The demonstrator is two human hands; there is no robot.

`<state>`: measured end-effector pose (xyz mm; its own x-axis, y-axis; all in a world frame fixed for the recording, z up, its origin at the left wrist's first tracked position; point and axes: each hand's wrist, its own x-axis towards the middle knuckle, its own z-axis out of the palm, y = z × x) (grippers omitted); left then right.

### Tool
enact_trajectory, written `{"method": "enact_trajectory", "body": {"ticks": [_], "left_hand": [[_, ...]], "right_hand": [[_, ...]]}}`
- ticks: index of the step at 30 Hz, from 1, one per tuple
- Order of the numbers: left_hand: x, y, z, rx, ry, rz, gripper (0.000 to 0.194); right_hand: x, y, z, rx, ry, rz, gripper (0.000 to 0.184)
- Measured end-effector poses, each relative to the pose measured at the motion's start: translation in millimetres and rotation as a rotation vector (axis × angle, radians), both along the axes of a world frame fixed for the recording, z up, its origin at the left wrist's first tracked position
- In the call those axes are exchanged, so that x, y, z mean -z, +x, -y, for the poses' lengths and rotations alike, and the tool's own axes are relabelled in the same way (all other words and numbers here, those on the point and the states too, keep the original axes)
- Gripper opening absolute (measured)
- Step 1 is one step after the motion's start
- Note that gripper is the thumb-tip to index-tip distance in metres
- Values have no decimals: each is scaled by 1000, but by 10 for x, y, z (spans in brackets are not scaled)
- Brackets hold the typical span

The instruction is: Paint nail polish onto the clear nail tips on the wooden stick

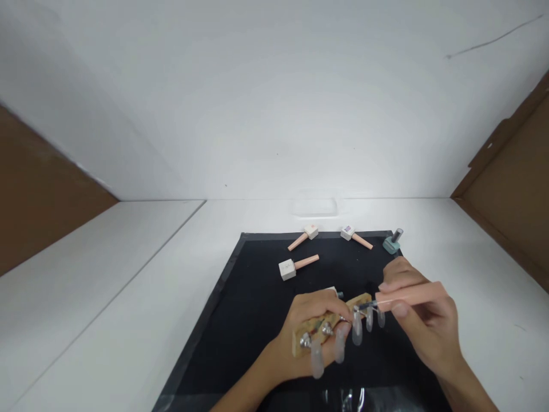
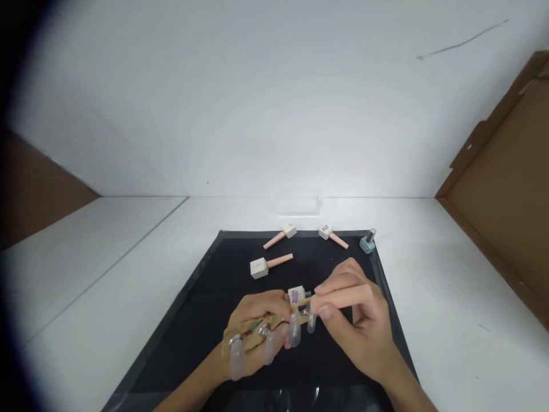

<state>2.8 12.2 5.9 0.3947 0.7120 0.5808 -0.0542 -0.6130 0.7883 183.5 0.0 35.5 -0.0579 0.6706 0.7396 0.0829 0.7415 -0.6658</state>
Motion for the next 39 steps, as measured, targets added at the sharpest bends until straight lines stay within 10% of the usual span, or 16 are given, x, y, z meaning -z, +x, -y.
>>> {"method": "enact_trajectory", "body": {"ticks": [21,33,39], "left_hand": [[-23,9,-4,-1,14,8,9],[24,-18,94,152,-545,256,28],[71,79,81,268,-646,446,21]], "right_hand": [[16,-1,-24,-51,13,20,13],[106,-63,-8,211,-464,-437,22],[-6,-93,-73,125,-800,-656,37]]}}
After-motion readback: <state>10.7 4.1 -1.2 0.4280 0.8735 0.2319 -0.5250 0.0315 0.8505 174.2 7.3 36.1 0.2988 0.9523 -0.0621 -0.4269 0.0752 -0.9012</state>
